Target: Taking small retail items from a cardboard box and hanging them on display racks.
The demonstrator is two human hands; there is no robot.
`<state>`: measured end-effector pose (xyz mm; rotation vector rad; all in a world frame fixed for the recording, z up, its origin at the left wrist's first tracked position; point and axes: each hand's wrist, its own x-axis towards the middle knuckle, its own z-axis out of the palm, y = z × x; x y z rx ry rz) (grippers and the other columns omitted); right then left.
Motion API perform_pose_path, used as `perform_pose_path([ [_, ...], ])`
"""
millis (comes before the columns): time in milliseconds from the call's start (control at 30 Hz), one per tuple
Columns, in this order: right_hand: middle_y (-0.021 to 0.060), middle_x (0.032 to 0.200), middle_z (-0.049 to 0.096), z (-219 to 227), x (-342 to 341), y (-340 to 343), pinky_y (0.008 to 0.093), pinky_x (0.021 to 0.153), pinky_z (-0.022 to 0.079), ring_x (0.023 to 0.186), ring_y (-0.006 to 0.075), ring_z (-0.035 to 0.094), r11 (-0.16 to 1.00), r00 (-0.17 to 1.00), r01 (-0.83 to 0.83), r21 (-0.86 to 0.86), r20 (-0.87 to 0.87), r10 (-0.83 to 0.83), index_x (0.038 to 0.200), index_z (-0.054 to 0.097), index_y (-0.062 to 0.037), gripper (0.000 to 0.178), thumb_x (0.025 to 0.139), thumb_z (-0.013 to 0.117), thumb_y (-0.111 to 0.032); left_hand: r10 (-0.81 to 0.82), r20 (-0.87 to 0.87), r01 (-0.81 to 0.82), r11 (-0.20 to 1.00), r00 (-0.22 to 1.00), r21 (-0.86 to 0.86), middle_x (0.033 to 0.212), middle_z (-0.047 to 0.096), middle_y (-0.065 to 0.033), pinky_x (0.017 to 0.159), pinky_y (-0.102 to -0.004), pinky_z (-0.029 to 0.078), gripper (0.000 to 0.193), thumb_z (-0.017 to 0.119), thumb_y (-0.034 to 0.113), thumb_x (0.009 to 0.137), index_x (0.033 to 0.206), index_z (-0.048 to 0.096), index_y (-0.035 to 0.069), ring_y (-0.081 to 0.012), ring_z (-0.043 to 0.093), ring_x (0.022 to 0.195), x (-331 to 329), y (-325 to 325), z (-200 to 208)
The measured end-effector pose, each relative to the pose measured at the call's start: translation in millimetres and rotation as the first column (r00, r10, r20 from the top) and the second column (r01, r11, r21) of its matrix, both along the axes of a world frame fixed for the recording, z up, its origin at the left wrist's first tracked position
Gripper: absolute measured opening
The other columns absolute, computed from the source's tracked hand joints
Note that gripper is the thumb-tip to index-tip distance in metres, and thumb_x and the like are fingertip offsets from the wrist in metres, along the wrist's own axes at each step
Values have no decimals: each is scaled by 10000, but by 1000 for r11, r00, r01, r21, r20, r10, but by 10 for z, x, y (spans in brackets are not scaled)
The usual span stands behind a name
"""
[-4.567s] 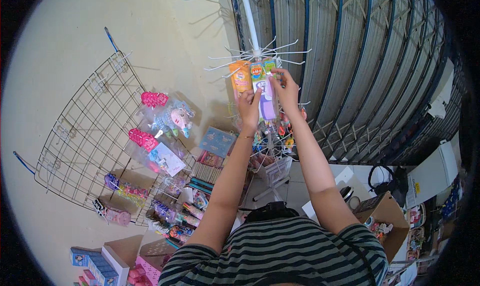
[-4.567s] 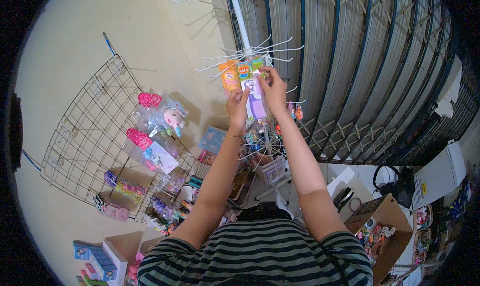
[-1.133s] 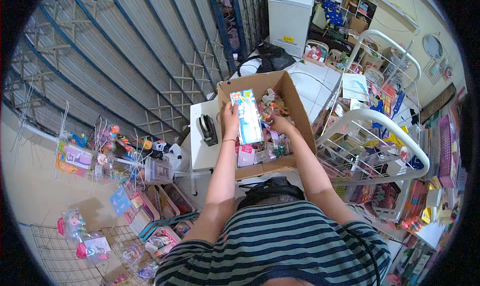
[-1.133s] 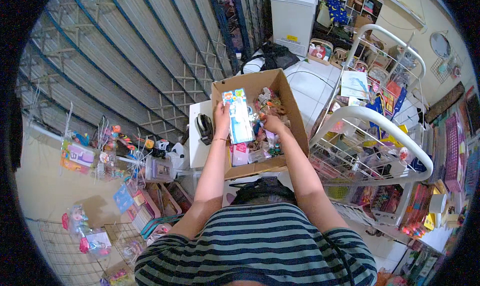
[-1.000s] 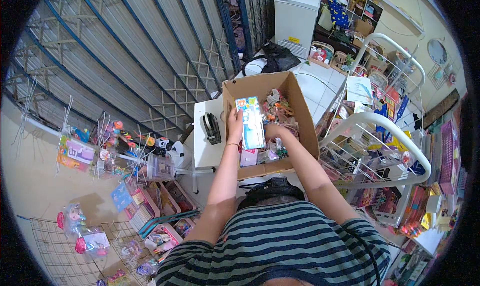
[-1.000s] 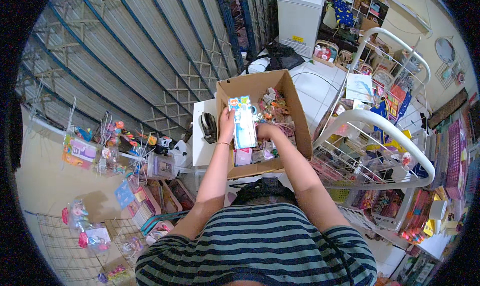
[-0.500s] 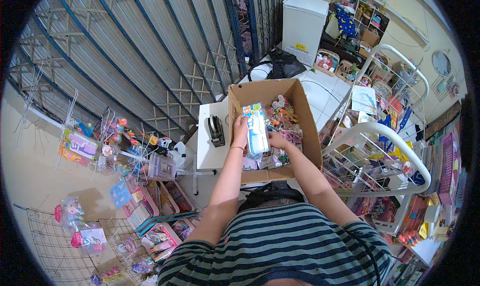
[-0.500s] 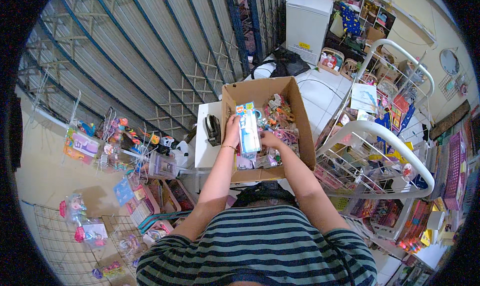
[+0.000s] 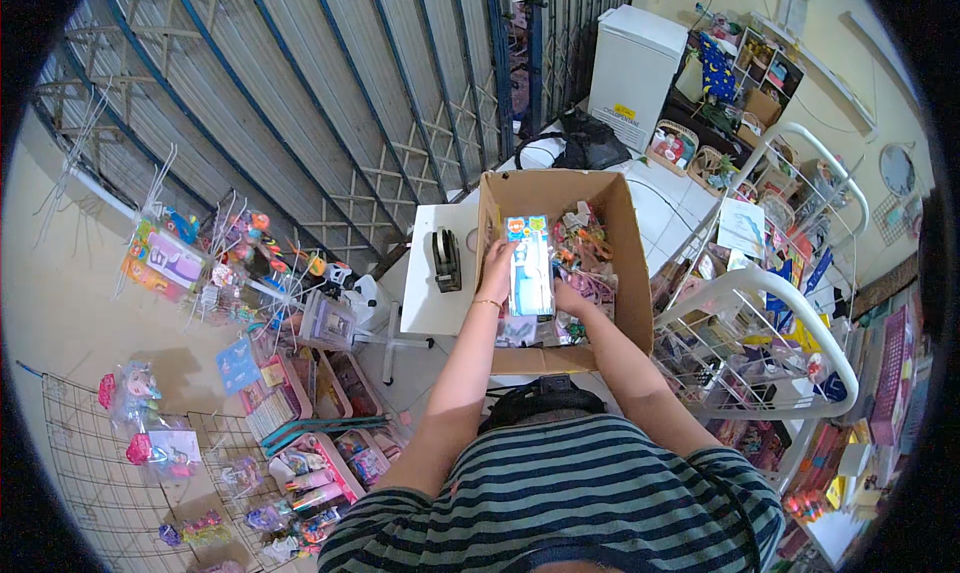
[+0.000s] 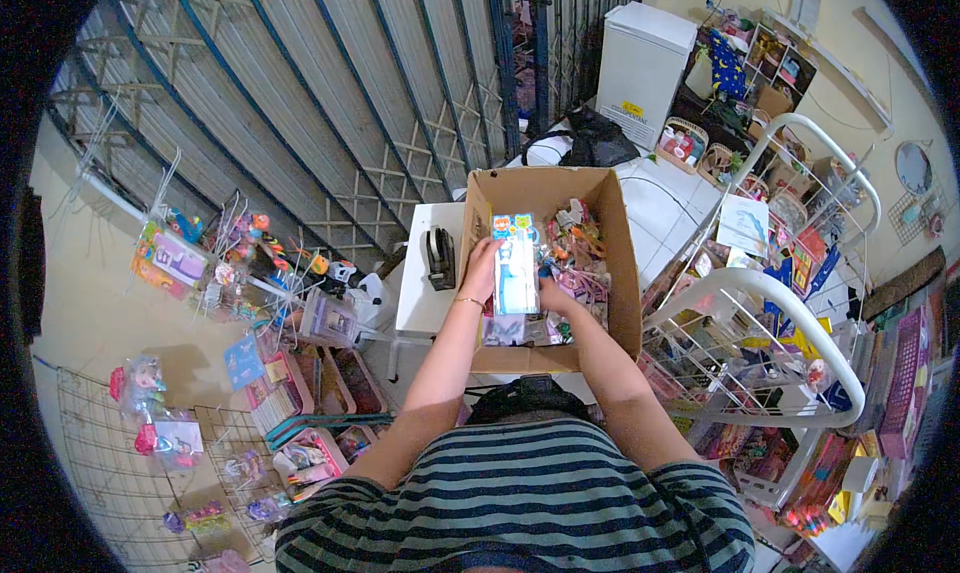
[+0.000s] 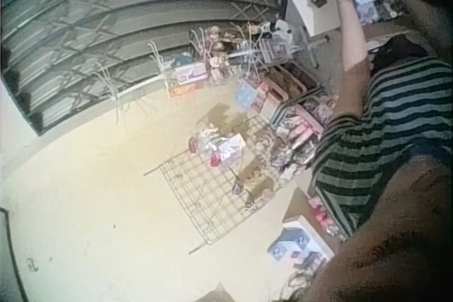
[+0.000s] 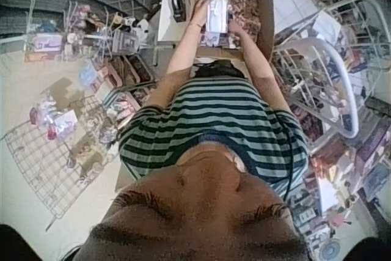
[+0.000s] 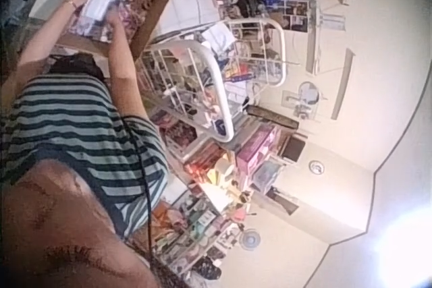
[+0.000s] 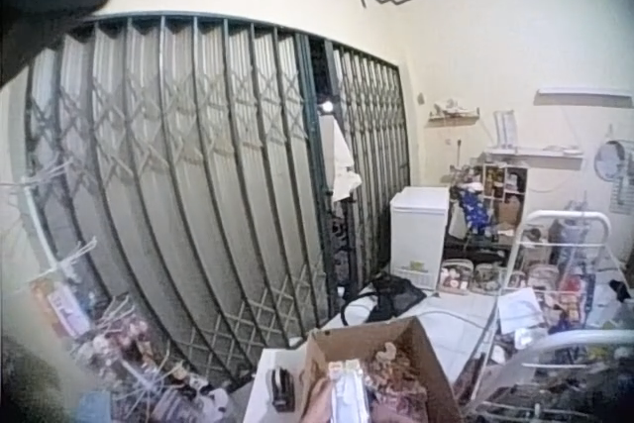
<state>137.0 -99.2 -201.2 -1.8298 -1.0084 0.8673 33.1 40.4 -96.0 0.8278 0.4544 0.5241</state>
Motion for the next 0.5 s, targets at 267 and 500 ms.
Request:
perform_pose_path([
  [267,212,851,623,642,316,284,377,701,484,817,322,615,947,988,83,-310,-98,-119,979,617,-31,341,716,595,-248,-14,27,12,997,1000,79,918,562,-67,740,-251,434,204,566,160,829,962,510,15,-138,544,835,46,136,-100],
  [500,189,996,581,466,935,387,409,789,459,892,348,572,922,786,375,-101,562,-258,982,604,-49,282,715,575,-134,71,-164,-38,980,984,198,922,556,-58,741,-242,424,233,564,162,840,1008,505,11,-123,533,842,124,-9,-82],
])
